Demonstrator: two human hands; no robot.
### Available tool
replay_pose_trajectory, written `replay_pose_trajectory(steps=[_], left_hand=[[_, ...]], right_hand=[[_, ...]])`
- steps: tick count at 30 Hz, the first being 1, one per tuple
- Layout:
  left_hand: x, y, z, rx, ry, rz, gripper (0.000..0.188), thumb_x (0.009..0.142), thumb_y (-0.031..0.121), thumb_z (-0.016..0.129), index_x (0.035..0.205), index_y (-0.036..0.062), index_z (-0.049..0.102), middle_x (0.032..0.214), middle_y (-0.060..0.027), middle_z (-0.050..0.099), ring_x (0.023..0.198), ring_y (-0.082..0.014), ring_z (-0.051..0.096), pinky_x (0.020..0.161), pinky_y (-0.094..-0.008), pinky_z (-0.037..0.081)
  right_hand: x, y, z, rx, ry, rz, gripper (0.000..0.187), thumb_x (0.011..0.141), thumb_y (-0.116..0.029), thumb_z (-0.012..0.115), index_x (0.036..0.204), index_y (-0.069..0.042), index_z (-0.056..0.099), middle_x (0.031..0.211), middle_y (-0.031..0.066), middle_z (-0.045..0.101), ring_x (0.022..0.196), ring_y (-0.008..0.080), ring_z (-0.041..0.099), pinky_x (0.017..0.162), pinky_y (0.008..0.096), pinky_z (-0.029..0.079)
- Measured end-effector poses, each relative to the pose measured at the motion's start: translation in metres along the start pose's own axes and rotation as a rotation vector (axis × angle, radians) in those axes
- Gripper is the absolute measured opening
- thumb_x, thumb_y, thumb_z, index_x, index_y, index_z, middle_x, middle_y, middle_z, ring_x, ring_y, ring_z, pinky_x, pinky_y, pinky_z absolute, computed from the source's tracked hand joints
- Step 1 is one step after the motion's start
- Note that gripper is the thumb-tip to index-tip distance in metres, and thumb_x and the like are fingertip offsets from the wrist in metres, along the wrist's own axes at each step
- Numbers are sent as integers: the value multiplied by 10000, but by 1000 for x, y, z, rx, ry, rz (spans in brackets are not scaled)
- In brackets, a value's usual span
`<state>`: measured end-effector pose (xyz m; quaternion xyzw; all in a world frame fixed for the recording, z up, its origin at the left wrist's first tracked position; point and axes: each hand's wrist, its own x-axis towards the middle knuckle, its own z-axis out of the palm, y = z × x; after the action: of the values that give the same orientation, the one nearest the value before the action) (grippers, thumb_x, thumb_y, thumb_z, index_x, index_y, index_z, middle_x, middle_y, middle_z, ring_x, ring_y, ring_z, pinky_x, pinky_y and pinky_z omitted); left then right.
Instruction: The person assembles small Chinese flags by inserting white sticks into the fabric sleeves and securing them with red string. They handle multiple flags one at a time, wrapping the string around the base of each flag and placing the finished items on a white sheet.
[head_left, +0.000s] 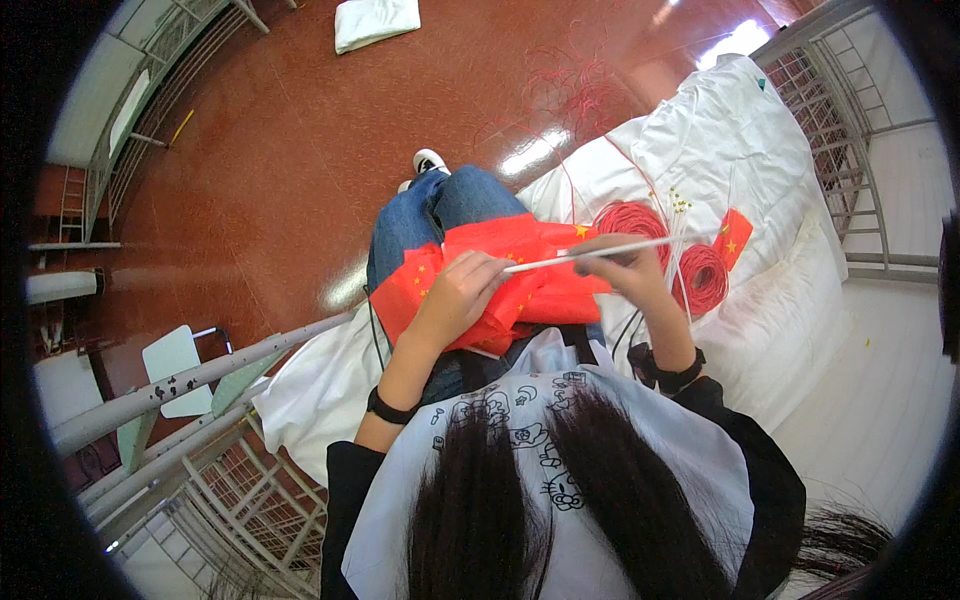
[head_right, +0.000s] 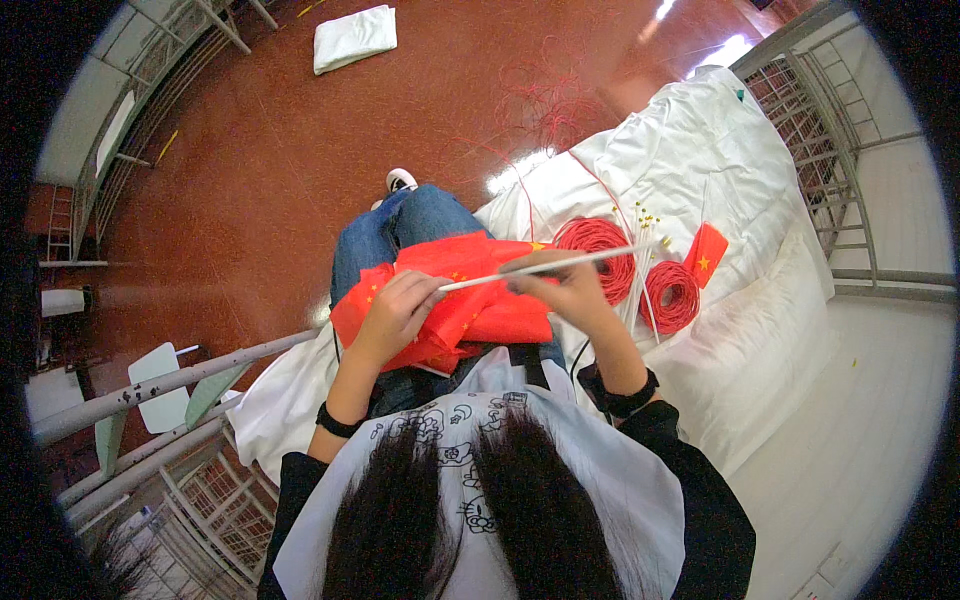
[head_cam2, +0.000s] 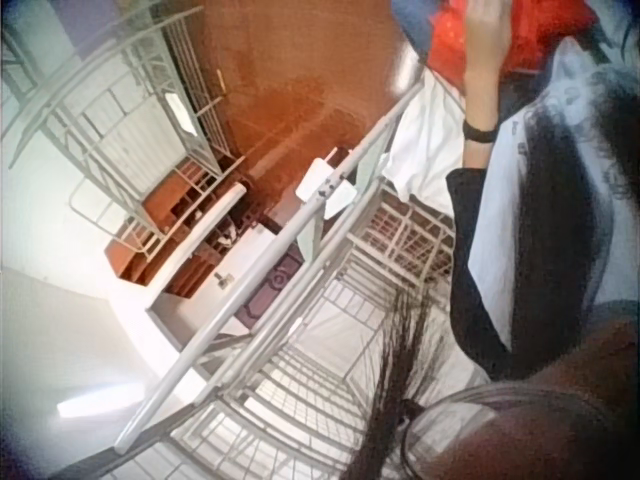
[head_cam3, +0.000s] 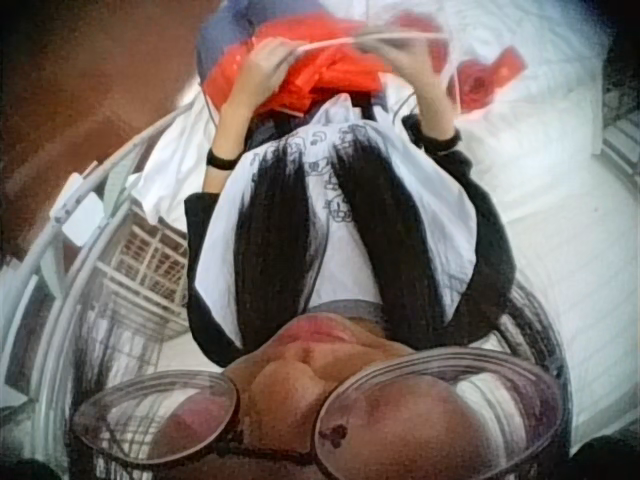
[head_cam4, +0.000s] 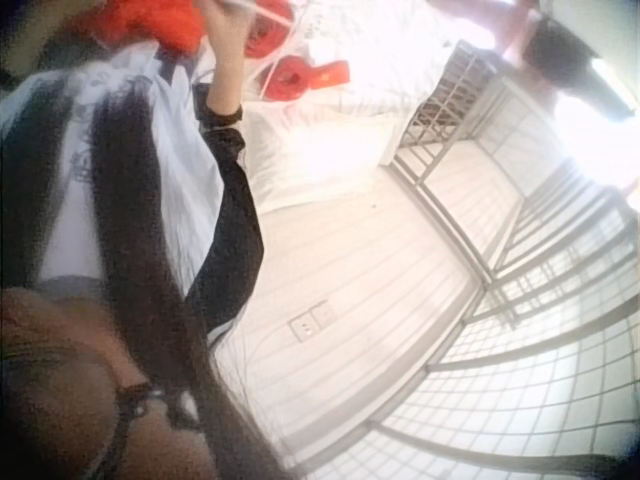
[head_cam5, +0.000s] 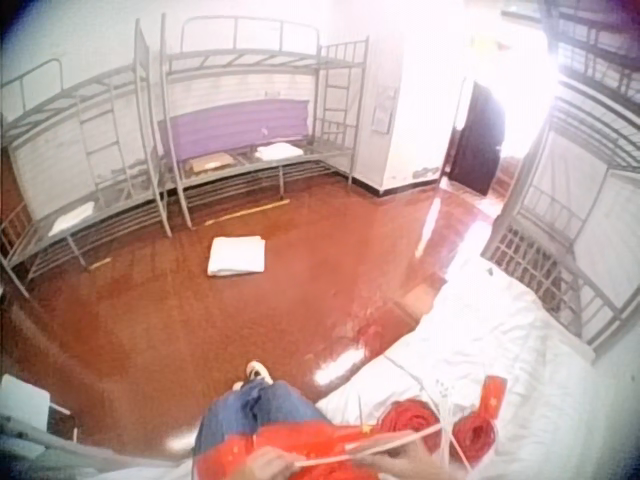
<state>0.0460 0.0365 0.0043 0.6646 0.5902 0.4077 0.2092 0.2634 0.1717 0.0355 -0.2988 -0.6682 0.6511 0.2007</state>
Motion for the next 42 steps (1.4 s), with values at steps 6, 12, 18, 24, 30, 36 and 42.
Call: replay_pose_trajectory(steps=[6, 12, 18, 24, 30, 36, 42], left_hand=[[3, -2, -6, 77, 34, 25, 146, 808, 36, 613, 945, -16, 620, 835, -139, 598, 782, -296, 582, 689, -375, 477], [2, -2, -11, 204, -1, 54, 179, 791, 33, 619, 967, -4, 617, 837, -134, 594, 779, -297, 574, 680, -379, 472], [14, 18, 16, 167, -116, 237, 217, 742, 44, 623, 947, -24, 603, 813, -122, 561, 756, -275, 556, 673, -364, 476], [22, 28, 5, 167, -64, 185, 317, 731, 0, 607, 1045, -43, 608, 863, -130, 566, 787, -280, 558, 695, -373, 472], [32, 38, 17, 140, -145, 268, 455, 702, -50, 580, 1157, -42, 569, 965, -143, 569, 890, -294, 553, 786, -373, 473], [37, 45, 26, 171, -267, 323, 479, 717, 10, 605, 1194, 14, 567, 1077, -130, 557, 992, -289, 531, 870, -376, 462], [33, 50, 21, 341, -65, 253, 485, 750, 148, 675, 1221, 110, 568, 1276, -126, 483, 1161, -304, 442, 998, -464, 357]], right_hand=[[14, 12, 11, 523, 348, -163, 478, 895, -157, 541, 1329, -31, 386, 1263, 149, 504, 1020, 252, 572, 893, 367, 475], [13, 9, -34, 201, 516, -320, 472, 998, -316, 312, 1309, 35, 363, 1303, 167, 455, 1222, 267, 443, 1049, 423, 337], [2, 19, 62, -82, -19, -103, 492, 932, -255, 477, 1327, 13, 359, 1342, 175, 416, 1264, 259, 382, 1050, 343, 291], [-1, 11, 25, -668, 50, -213, 230, 869, -198, 556, 1023, -27, 567, 945, 152, 592, 948, 310, 560, 824, 411, 422], [-22, 13, 6, -514, -114, -109, 241, 884, -229, 518, 801, -12, 581, 688, 130, 579, 653, 286, 573, 603, 353, 437], [-33, 5, -11, -114, -239, 71, 287, 905, -247, 508, 885, 15, 622, 672, 92, 584, 596, 162, 543, 590, 318, 445], [-41, 17, -75, -52, 241, 259, 212, 880, -218, 558, 881, -29, 653, 660, 8, 567, 568, 71, 512, 508, 227, 401]])
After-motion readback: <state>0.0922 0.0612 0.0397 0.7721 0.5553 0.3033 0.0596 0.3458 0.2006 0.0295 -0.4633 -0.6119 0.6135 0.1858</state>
